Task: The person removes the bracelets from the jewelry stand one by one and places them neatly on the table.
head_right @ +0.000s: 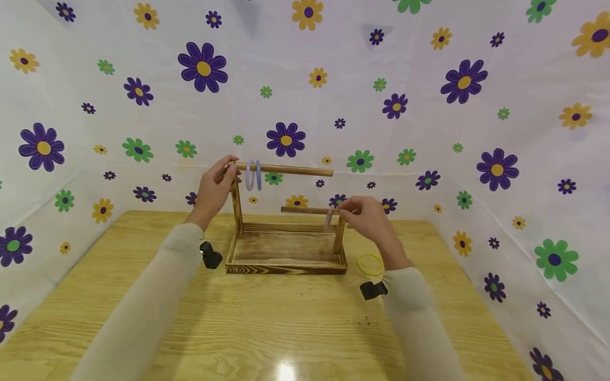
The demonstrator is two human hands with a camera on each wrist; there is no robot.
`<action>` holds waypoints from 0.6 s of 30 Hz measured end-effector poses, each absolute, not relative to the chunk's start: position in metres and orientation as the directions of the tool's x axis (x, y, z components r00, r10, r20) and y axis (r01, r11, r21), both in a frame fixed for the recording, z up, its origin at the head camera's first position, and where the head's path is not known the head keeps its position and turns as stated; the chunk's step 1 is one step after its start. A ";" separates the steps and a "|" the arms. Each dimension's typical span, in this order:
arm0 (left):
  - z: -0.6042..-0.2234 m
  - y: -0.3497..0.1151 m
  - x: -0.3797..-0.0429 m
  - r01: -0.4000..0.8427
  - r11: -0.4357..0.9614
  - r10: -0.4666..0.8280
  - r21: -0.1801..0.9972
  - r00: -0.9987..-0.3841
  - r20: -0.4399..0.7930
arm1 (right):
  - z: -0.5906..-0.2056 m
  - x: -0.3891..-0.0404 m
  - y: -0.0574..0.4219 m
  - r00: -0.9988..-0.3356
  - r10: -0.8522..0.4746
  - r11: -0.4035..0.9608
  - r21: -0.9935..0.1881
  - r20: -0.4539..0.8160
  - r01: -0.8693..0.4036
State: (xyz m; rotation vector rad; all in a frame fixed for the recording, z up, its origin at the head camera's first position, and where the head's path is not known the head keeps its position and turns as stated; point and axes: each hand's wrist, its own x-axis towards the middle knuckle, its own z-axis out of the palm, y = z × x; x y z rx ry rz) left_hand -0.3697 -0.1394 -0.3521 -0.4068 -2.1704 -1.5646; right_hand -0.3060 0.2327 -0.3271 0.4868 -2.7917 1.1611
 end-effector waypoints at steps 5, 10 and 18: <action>-0.354 -0.140 -0.372 0.482 0.310 -0.012 0.820 -0.860 0.510 | -0.321 -0.309 0.208 -0.927 -0.284 0.644 -0.667 0.245 -0.374; -0.354 -0.141 -0.372 0.486 0.311 -0.014 0.817 -0.857 0.515 | -0.316 -0.311 0.188 -0.905 -0.295 0.605 -0.673 0.307 -0.425; -0.355 -0.139 -0.372 0.480 0.310 -0.021 0.821 -0.860 0.511 | -0.311 -0.313 0.159 -0.893 -0.287 0.593 -0.667 0.348 -0.451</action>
